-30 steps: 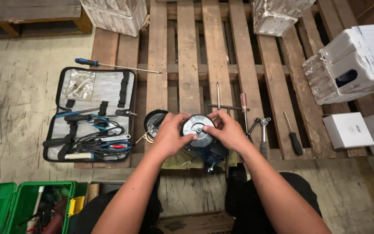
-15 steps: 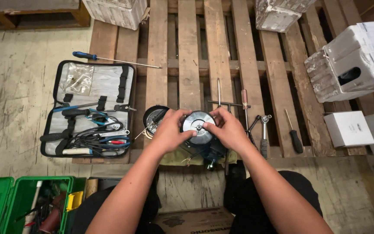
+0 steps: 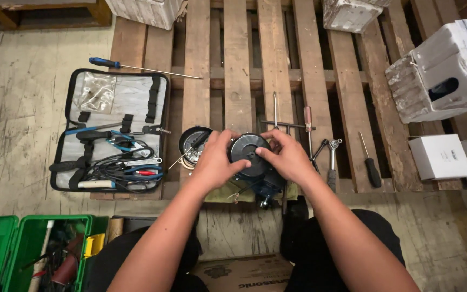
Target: The person is reassembling a pump housing by aligning a black plastic cover onto the blue motor body and then using a screwdriver to secure it with screws.
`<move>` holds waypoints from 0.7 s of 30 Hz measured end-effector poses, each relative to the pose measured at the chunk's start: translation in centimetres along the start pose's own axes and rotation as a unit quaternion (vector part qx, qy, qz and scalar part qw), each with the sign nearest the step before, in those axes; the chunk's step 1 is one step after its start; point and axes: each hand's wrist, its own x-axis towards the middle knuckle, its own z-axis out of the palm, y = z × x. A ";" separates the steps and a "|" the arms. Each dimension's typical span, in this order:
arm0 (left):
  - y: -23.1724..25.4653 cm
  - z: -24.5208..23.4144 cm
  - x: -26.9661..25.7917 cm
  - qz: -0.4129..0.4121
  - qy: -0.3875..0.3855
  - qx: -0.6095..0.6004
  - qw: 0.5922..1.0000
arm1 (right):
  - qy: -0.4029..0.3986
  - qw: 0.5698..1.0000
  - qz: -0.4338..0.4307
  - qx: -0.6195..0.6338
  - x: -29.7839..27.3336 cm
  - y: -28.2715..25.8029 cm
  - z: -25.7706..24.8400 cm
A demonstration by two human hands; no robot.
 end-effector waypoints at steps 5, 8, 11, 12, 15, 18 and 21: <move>-1.9 0.2 1.2 0.042 0.011 -0.012 0.999 | -0.005 1.000 0.008 -0.004 0.0 0.5 0.0; -2.5 0.1 1.3 0.052 0.005 -0.032 0.998 | -0.005 1.000 0.013 -0.002 -0.1 0.6 0.0; -2.3 -0.1 1.2 0.049 0.002 -0.037 0.998 | -0.004 1.000 0.006 0.002 -0.5 -0.1 -0.1; -2.2 -0.1 1.3 0.049 0.005 -0.036 0.998 | -0.005 1.000 0.003 0.005 -0.6 -0.5 -0.3; -1.2 -0.4 0.7 0.025 -0.022 -0.045 0.998 | -0.005 1.000 -0.016 -0.009 -0.2 0.1 0.1; -0.7 -0.6 0.7 0.013 -0.028 -0.012 0.999 | -0.013 0.999 -0.028 -0.014 -0.2 0.0 -0.2; -0.3 -0.8 0.3 0.008 -0.037 0.013 0.999 | -0.007 0.998 -0.049 -0.050 -0.3 -0.1 -0.2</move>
